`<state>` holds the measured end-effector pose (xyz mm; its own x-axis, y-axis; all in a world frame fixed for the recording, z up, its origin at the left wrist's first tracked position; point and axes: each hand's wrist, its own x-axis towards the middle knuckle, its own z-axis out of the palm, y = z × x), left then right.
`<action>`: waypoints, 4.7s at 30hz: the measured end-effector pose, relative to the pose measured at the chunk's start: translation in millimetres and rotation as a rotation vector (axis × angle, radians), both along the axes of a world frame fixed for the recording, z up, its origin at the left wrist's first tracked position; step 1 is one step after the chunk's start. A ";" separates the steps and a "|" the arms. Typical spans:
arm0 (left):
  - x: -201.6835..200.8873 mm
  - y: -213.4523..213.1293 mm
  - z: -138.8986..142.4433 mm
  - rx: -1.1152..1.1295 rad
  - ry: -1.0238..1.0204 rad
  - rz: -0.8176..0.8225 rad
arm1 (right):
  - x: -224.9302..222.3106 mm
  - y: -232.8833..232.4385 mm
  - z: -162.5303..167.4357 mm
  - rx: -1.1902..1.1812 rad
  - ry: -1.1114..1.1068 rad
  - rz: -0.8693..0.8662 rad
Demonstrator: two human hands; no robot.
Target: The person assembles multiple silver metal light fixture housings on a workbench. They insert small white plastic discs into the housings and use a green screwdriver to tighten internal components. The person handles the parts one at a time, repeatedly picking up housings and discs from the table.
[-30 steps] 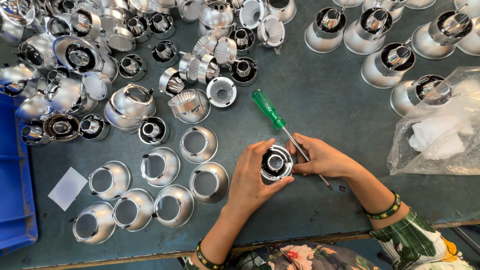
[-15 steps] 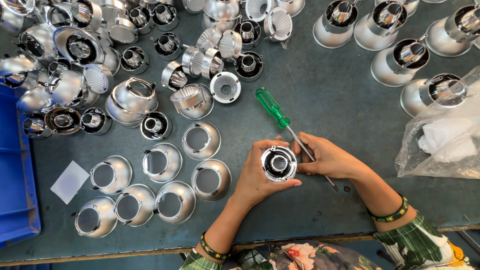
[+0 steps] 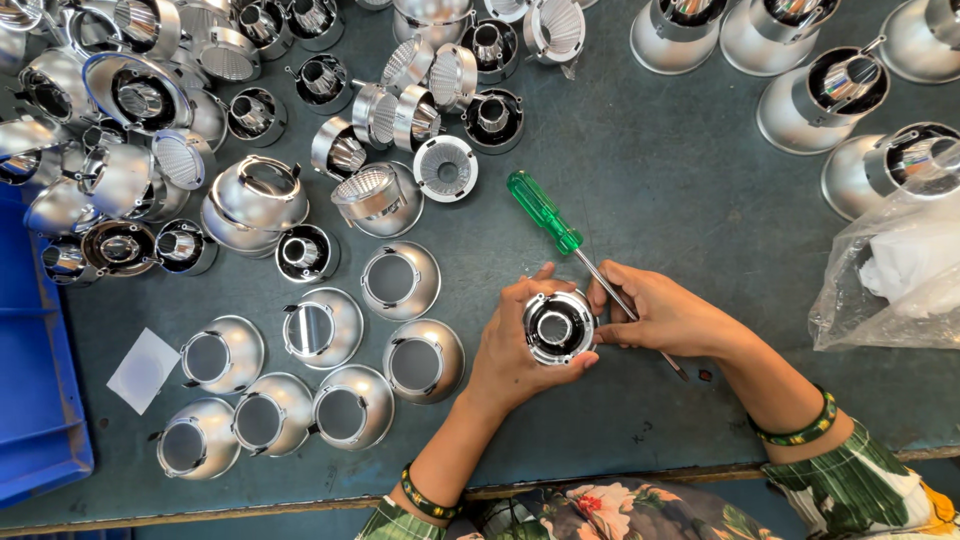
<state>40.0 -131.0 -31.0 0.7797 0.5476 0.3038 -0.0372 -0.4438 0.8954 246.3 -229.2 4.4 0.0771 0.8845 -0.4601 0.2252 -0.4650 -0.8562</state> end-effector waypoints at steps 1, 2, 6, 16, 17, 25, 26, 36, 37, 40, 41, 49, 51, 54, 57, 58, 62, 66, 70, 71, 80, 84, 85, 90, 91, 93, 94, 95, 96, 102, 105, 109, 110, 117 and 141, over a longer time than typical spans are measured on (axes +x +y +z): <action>-0.2 0.3 -0.5 0.017 0.007 0.001 | 0.2 -0.2 -0.3 -0.002 0.002 -0.003; -0.2 0.5 -1.0 0.035 0.012 0.004 | 0.6 -0.6 -0.7 -0.016 -0.007 0.000; 0.8 1.1 -2.5 0.127 0.062 0.033 | 1.6 0.6 -2.0 -0.038 -0.011 0.009; 1.2 0.8 1.0 0.241 0.116 0.097 | -25.0 -53.9 20.8 0.324 -0.551 -0.121; 0.4 0.2 1.0 0.231 0.120 0.100 | -32.6 -73.8 24.5 0.335 -0.639 -0.163; 1.1 -1.1 -1.7 0.259 0.099 0.122 | -70.2 -154.9 25.4 0.374 -0.812 -0.291; 1.3 -1.3 -1.9 0.260 0.097 0.129 | -71.7 -157.8 23.3 0.422 -0.818 -0.342; 1.6 -1.1 -4.9 0.314 0.134 0.158 | -84.2 -172.7 -18.4 0.544 -0.809 -0.404; 1.8 -0.9 -4.8 0.321 0.128 0.152 | -84.4 -169.0 -18.9 0.502 -0.803 -0.317; 0.4 -1.5 -4.1 0.329 0.127 0.143 | -87.3 -163.1 -7.5 0.447 -0.819 -0.262; 1.2 -1.0 -3.8 0.331 0.126 0.147 | -87.0 -160.5 -2.6 0.447 -0.832 -0.272; 0.4 -0.9 -3.6 0.331 0.146 0.128 | -84.4 -147.9 -8.1 0.336 -0.811 -0.232; -0.1 -1.5 -4.0 0.324 0.154 0.131 | -81.0 -152.9 -11.4 0.333 -0.821 -0.290; 0.6 -2.4 -5.4 0.323 0.150 0.134 | -78.3 -161.3 -13.7 0.528 -0.905 -0.355; 0.1 -0.8 -7.0 0.328 0.149 0.135 | -78.5 -155.6 -25.9 0.430 -0.844 -0.300; -0.2 -0.4 -7.6 0.333 0.151 0.137 | -78.0 -152.1 -31.6 0.229 -0.720 -0.308; 1.7 -1.0 -6.4 0.317 0.173 0.127 | -73.7 -157.3 -38.8 0.186 -0.542 -0.424; -7.8 5.3 2.5 0.250 0.171 -0.033 | -64.9 -170.4 -30.7 0.037 -0.352 -0.456; -28.3 22.5 16.3 0.283 0.115 -0.277 | -52.0 -178.5 -19.4 -0.029 -0.373 -0.454; -30.2 24.5 19.4 0.302 0.105 -0.308 | -50.2 -178.6 -18.6 -0.045 -0.393 -0.454; -17.9 -23.2 29.4 0.206 0.360 0.344 | -56.0 -171.6 -27.7 -0.006 -0.441 -0.365; -20.7 -56.7 22.8 0.295 0.160 0.387 | -66.2 -171.0 -28.7 -0.051 -0.373 -0.369; -24.0 -59.5 21.0 0.347 0.187 0.348 | -68.7 -170.3 -28.8 -0.043 -0.363 -0.368; -29.0 -50.3 14.3 0.231 0.174 0.168 | -73.3 -162.5 -27.7 0.052 -0.453 -0.294; -27.2 -46.7 13.4 0.219 0.197 0.178 | -73.5 -161.5 -26.7 0.073 -0.470 -0.282; -22.1 -44.3 12.8 0.226 0.197 0.239 | -74.1 -161.1 -24.9 0.148 -0.490 -0.287; -18.7 -46.4 12.7 0.243 0.178 0.287 | -75.2 -162.5 -23.9 0.198 -0.490 -0.305; -16.7 -47.5 12.5 0.260 0.160 0.334 | -76.5 -164.0 -23.2 0.247 -0.489 -0.325; -16.3 -48.2 12.0 0.259 0.162 0.329 | -78.0 -167.1 -22.1 0.278 -0.543 -0.348; -16.7 -50.5 9.0 0.258 0.163 0.320 | -82.9 -185.5 -13.5 0.351 -0.689 -0.351; -16.6 -50.5 9.1 0.254 0.168 0.325 | -85.3 -191.1 -8.9 0.435 -0.757 -0.350; -16.2 -50.0 9.9 0.257 0.165 0.326 | -90.2 -186.9 -16.1 0.325 -0.821 -0.297; -16.0 -50.3 10.0 0.259 0.165 0.327 | -90.7 -185.2 -19.5 0.198 -0.793 -0.262; -16.6 -50.2 10.1 0.254 0.161 0.323 | -88.7 -199.8 -17.5 0.457 -0.829 -0.370; -17.4 -47.2 13.1 0.247 0.170 0.324 | -84.3 -111.3 -23.6 0.225 0.298 -0.696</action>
<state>22.7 -178.2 -17.9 0.6296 0.6994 0.3384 0.2782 -0.6096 0.7423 162.0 -340.5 -19.2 0.5492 0.7522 -0.3640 -0.3075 -0.2231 -0.9250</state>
